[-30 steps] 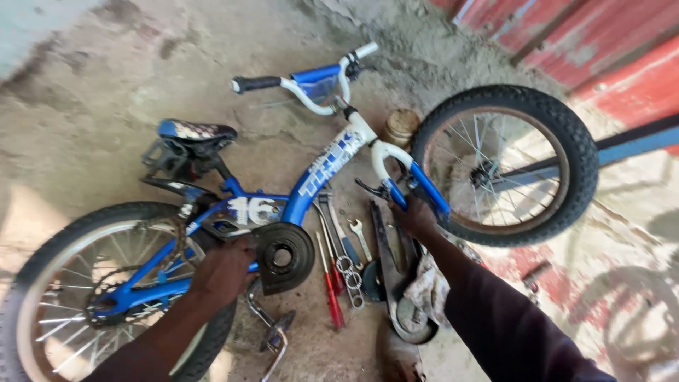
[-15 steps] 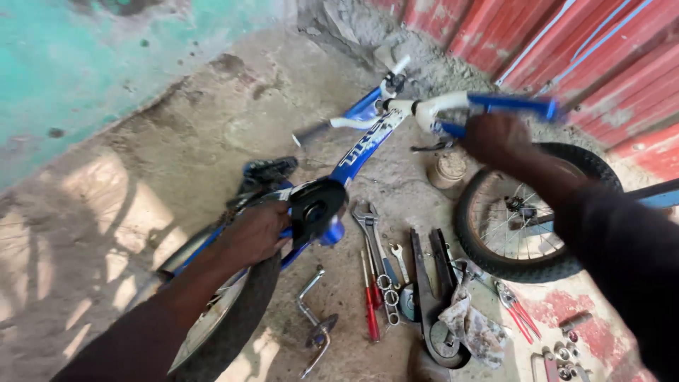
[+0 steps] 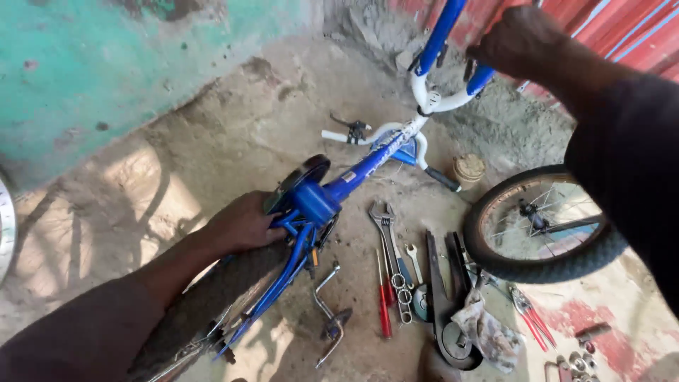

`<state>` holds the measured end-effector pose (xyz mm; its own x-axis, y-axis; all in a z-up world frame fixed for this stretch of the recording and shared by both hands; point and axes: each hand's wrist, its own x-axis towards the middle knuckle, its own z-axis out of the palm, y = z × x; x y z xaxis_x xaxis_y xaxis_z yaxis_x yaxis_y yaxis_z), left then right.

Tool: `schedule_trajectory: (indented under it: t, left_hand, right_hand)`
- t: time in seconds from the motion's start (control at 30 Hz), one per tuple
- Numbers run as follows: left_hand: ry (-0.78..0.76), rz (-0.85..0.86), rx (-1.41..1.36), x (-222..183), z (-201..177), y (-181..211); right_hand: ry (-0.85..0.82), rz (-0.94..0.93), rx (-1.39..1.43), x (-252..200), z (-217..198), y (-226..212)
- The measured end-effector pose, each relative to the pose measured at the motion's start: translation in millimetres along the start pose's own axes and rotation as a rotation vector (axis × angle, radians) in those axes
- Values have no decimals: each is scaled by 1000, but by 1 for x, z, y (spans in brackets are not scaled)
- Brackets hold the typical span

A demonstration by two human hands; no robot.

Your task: Cleaning the bottom bracket area, applying grease to the bearings, and reassembling the crankset on a bicycle.

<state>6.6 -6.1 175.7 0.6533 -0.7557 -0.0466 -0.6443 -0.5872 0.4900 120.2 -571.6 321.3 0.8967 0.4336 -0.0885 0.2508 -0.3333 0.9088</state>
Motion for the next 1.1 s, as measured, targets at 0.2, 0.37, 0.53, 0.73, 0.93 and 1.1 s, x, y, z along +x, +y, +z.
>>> schedule_trajectory:
  t: [0.2, 0.37, 0.53, 0.73, 0.93, 1.1]
  left_hand:
    - [17, -121, -12, 23, 14, 17]
    - [-63, -183, -115, 18, -6, 37]
    - [-35, -240, -122, 39, -17, 47]
    - [-79, -222, -39, 39, -15, 9]
    - [-323, -378, -51, 39, -42, 19]
    - [-269, -726, -188, 37, -21, 36]
  right_hand:
    - [-87, 71, 170, -25, 11, -32]
    - [-151, -16, 72, -28, 23, -35]
    - [156, 87, 157, -13, 33, -55]
    - [605, 271, 244, -5, -2, -72]
    - [534, 524, 924, -77, 15, -177]
    - [-620, 805, 1251, -124, 130, -301]
